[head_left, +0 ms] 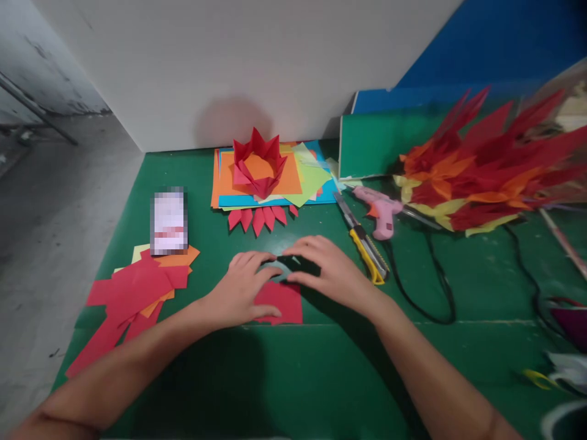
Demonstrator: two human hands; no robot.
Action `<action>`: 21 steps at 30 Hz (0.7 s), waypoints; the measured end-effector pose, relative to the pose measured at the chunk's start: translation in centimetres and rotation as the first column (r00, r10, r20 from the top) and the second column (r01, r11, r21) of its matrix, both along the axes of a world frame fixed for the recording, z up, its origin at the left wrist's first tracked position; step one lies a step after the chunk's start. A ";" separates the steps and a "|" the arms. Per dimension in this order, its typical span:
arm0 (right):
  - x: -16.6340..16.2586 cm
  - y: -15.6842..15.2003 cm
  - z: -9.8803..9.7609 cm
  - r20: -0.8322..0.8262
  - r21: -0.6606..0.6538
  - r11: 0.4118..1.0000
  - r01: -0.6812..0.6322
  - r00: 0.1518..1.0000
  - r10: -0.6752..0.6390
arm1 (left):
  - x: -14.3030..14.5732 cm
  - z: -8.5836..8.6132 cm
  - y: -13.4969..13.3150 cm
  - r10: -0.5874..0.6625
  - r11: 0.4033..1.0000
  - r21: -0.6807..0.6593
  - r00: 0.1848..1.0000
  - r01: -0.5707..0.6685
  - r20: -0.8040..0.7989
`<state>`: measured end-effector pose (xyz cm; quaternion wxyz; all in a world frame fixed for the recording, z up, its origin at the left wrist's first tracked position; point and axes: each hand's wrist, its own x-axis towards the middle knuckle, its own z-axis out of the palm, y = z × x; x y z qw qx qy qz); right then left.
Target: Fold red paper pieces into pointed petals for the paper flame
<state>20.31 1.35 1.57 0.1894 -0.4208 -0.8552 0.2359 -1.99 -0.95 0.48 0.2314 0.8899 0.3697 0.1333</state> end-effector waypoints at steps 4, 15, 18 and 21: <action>-0.7 -1.3 -0.2 0.041 -0.127 0.990 -0.063 0.997 0.069 | 0.0 -0.3 0.5 0.024 1.000 -0.020 1.000 -0.024 0.009; -1.3 -1.1 -0.8 -0.157 -0.174 0.984 -0.030 0.988 0.002 | 0.5 -0.8 0.6 0.200 0.954 -0.270 0.949 -0.132 0.243; -1.3 -1.0 -0.8 -0.247 -0.169 0.985 0.032 0.966 -0.074 | 0.6 -0.9 0.6 0.373 0.894 -0.392 0.844 -0.217 0.385; -1.2 -1.0 -0.9 -0.247 -0.121 0.993 0.008 0.968 -0.038 | 0.6 -1.1 0.8 0.507 0.819 -0.535 0.699 -0.207 0.504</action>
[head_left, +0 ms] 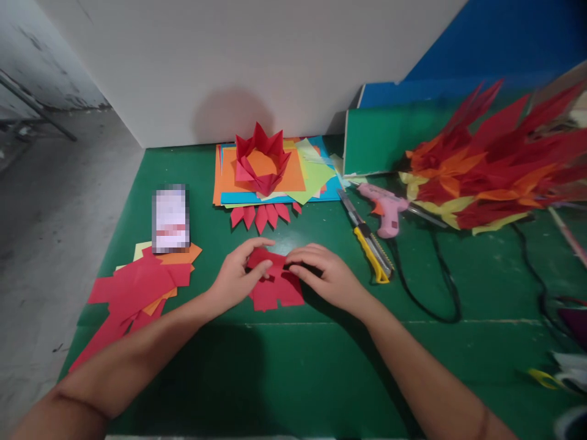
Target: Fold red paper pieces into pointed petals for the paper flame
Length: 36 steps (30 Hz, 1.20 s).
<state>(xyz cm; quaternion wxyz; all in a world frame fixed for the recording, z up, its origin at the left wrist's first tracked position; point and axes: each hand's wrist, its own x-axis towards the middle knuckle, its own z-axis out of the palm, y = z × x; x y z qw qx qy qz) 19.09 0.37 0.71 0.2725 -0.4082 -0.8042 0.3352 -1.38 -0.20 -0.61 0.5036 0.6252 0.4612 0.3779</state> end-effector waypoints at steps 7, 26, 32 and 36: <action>0.1 -0.3 0.4 -0.025 -0.097 0.985 -0.140 0.990 0.139 | -0.2 0.1 0.6 0.120 0.983 0.148 0.991 -0.110 -0.056; -0.1 0.3 -1.0 -0.171 0.060 0.979 0.193 0.969 -0.180 | 1.9 -0.5 1.5 0.150 0.988 -0.044 0.983 -0.146 0.110; -0.6 0.7 -1.0 -0.206 -0.059 0.989 0.135 0.968 -0.144 | 1.5 -0.7 1.2 0.091 0.979 0.183 0.996 -0.087 -0.015; -1.1 1.4 -0.7 -0.237 -0.251 0.955 0.159 0.946 -0.220 | 1.5 -0.4 1.2 0.069 0.975 0.212 0.997 -0.064 -0.016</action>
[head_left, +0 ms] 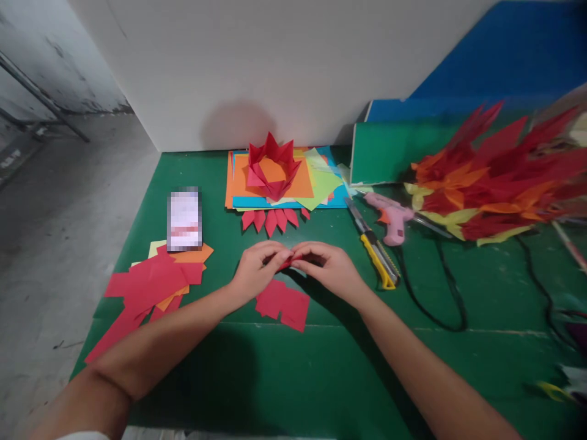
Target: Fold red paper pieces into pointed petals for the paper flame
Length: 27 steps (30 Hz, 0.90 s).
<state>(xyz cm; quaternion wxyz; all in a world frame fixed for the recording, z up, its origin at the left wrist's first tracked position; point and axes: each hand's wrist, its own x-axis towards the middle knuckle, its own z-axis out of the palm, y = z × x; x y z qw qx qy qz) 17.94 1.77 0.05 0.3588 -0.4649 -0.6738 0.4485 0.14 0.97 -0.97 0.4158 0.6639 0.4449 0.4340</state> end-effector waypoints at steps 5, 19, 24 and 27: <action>-0.5 0.7 -0.2 -0.032 -0.149 0.984 0.095 0.994 -0.101 | 0.2 -0.1 0.3 0.054 0.999 0.007 0.998 -0.054 0.036; 0.2 1.2 -1.1 -0.189 -0.197 0.980 0.041 0.979 -0.079 | 0.7 -0.9 0.7 0.081 0.996 -0.055 0.989 -0.075 0.127; -0.1 0.7 -0.8 -0.131 -0.214 0.972 0.101 0.983 -0.131 | 0.4 -0.7 0.5 0.063 0.997 -0.055 0.992 -0.057 0.111; -0.2 0.5 -1.0 -0.135 -0.206 0.969 0.139 0.976 -0.169 | 0.3 -0.6 0.6 0.079 0.994 -0.088 0.986 -0.067 0.144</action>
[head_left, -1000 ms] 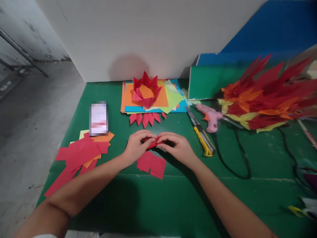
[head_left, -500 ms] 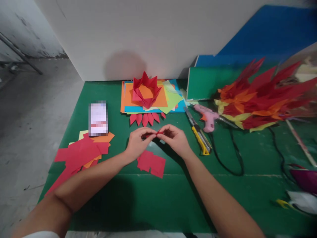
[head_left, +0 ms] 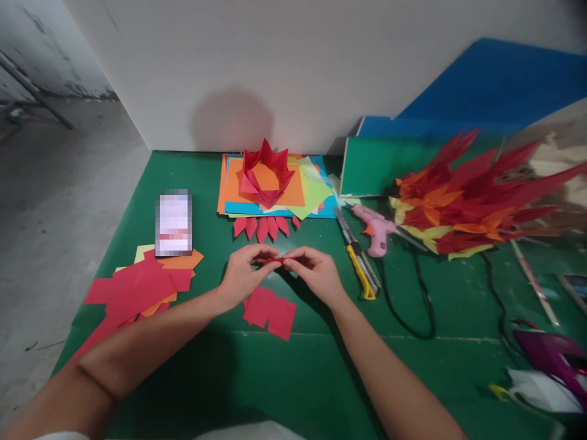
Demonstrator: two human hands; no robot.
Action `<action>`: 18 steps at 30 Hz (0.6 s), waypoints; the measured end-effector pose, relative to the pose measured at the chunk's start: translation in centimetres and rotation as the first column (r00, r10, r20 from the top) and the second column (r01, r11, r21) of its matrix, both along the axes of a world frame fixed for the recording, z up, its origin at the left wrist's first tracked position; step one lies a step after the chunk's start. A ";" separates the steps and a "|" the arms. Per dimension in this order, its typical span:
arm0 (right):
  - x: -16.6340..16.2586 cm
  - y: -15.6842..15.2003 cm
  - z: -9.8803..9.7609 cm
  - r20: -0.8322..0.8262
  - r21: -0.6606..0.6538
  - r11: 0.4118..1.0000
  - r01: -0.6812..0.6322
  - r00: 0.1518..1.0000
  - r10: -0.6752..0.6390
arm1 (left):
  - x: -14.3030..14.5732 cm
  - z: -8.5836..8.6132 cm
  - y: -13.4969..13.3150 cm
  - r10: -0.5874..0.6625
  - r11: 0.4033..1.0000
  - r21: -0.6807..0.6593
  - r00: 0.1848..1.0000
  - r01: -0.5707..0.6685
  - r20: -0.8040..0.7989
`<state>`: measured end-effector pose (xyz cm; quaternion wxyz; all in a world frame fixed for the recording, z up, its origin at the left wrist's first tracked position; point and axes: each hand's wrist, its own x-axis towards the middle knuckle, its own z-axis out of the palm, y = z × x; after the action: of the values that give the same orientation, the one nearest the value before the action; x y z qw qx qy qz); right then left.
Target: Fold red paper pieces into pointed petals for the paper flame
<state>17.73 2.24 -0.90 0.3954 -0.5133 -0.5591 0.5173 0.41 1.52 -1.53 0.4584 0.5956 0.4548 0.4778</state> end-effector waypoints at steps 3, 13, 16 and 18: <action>0.0 -0.1 -0.3 -0.009 0.011 0.999 0.039 0.999 -0.039 | -0.2 0.2 0.0 0.008 1.000 -0.014 1.000 -0.008 0.001; -0.1 -0.5 -0.2 -0.008 0.032 0.999 0.024 1.000 -0.023 | -0.5 0.4 -0.1 0.022 0.996 -0.086 0.999 -0.018 0.048; -0.1 -0.5 -0.1 0.018 0.034 0.999 0.016 1.000 -0.016 | -0.6 0.4 -0.2 0.022 0.996 -0.089 0.999 -0.018 0.048; -0.1 -0.5 0.0 0.033 0.046 0.999 0.005 0.999 -0.006 | -0.6 0.4 -0.3 0.019 0.995 -0.100 0.998 -0.014 0.057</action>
<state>17.59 1.77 -0.94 0.3993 -0.5141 -0.5757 0.4947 -0.22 1.25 -1.14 0.4965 0.5542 0.4694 0.4754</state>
